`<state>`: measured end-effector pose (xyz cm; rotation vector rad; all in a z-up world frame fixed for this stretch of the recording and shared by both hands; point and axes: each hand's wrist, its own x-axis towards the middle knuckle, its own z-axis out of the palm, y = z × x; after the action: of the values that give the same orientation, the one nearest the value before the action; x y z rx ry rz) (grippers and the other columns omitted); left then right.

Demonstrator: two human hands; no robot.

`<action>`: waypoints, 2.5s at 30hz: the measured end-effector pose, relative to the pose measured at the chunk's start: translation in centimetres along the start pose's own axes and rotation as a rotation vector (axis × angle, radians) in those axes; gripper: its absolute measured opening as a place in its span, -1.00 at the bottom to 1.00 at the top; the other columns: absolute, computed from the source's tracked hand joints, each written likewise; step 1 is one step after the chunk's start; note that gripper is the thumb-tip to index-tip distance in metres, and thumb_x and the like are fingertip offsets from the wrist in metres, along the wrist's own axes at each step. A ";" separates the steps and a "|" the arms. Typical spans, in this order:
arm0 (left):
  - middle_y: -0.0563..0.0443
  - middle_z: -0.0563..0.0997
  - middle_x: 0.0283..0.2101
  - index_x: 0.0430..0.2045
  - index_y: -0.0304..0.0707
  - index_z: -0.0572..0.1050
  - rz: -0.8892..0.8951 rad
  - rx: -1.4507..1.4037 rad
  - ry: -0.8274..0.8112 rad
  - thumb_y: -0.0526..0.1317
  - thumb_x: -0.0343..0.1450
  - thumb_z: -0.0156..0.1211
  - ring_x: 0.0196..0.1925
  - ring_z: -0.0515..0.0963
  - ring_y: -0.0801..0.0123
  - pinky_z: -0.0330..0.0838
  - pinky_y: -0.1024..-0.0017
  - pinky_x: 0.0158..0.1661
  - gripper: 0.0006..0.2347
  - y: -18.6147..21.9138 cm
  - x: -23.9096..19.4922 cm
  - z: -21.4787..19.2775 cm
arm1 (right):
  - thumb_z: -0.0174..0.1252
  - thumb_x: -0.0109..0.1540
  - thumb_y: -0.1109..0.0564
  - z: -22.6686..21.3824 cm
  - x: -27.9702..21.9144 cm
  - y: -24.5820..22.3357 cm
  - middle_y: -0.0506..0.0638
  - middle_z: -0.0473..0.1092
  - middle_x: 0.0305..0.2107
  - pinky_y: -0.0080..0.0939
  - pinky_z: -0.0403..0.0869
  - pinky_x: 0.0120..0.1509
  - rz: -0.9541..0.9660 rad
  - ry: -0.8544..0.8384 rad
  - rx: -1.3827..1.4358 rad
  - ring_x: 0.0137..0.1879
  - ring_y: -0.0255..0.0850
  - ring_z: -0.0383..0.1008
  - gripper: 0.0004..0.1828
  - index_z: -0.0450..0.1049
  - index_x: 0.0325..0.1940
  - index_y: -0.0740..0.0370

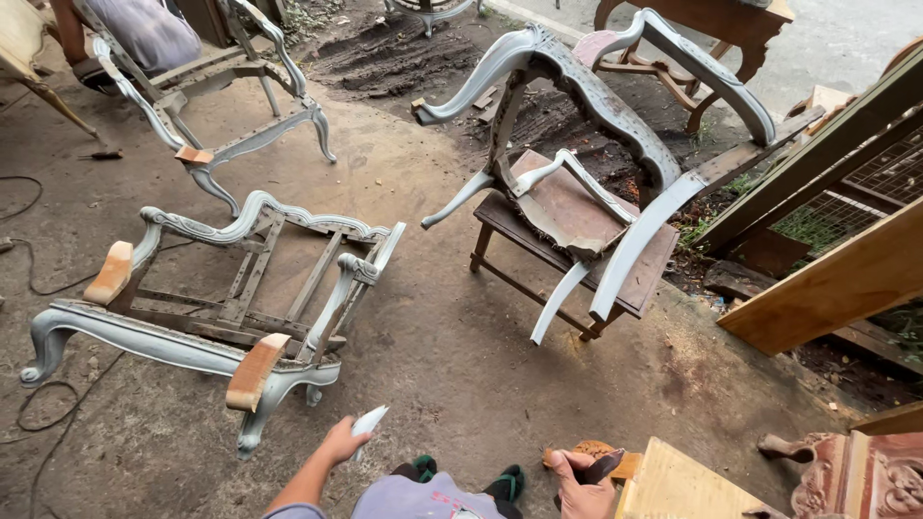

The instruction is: The person applies pink filler to a decorative wooden piece and a white chair frame using a putty knife. They then use a hammer to tap a wooden insert into the chair frame.

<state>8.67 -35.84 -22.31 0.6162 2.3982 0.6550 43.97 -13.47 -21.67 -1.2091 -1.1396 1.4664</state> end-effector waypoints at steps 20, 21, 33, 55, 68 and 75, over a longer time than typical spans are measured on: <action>-0.29 0.68 0.05 0.08 -0.33 0.52 -0.262 -0.144 0.177 0.09 0.21 0.43 0.12 0.67 0.04 0.50 0.23 0.14 -0.38 2.1 -5.9 1.0 | 0.20 0.22 0.17 4.9 5.2 -12.7 -0.17 0.59 -0.43 -0.40 0.26 -0.48 -0.040 -0.535 0.086 -0.55 -0.43 0.27 -0.82 0.62 -0.21 0.32; -0.29 0.66 0.06 0.08 -0.33 0.51 -0.254 -0.162 0.176 0.07 0.21 0.43 0.13 0.65 0.04 0.50 0.22 0.14 -0.39 2.5 -5.3 1.4 | 0.23 0.22 0.20 4.3 5.7 -12.5 -0.15 0.52 -0.48 -0.40 0.21 -0.49 -0.050 -0.500 0.090 -0.55 -0.43 0.24 -0.85 0.63 -0.21 0.33; -0.36 0.61 0.05 0.09 -0.39 0.48 -0.116 -0.056 0.181 0.07 0.24 0.44 0.12 0.61 -0.05 0.47 0.16 0.12 -0.38 1.2 3.7 6.4 | 0.11 0.39 0.15 -1.2 12.6 -11.2 0.18 0.52 -0.23 -0.39 0.15 -0.54 0.077 -0.389 0.601 -0.59 -0.41 0.16 -0.70 0.49 0.13 0.39; -0.28 0.57 0.12 0.22 -0.37 0.30 0.121 -1.118 -0.675 0.03 0.50 0.02 -0.13 0.67 0.17 0.59 0.23 -0.10 -0.51 13.8 23.9 3.6 | 0.33 0.32 0.15 8.0 9.4 -14.4 -0.07 0.51 -0.40 -0.43 0.35 -0.33 -0.041 -0.017 -0.045 -0.41 -0.45 0.36 -0.75 0.62 0.00 0.38; -0.20 0.59 0.06 0.28 -0.29 0.27 0.024 -0.858 -1.552 0.10 0.49 -0.04 -0.34 0.59 0.28 0.48 0.36 -0.34 -0.46 31.3 12.6 6.4 | 0.41 0.16 -0.07 6.1 3.8 -12.2 -0.12 0.50 -0.26 -0.44 0.33 -0.37 0.066 0.306 -0.020 -0.33 -0.47 0.40 -0.25 0.34 0.32 0.33; -0.20 0.56 -0.17 0.25 -0.39 0.30 0.124 -0.419 -1.768 0.13 0.51 0.01 -0.30 0.61 0.25 0.50 0.32 -0.29 -0.43 33.0 4.0 8.9 | 0.49 0.11 -0.10 2.1 5.5 -12.2 -0.06 0.42 -0.08 -0.40 0.30 -0.21 -0.259 0.478 -0.046 -0.25 -0.41 0.23 -0.17 0.31 0.34 0.28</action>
<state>20.32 -5.30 -11.41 0.6759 0.5684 0.3154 42.18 -6.20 -10.45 -1.2998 -0.9579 0.8968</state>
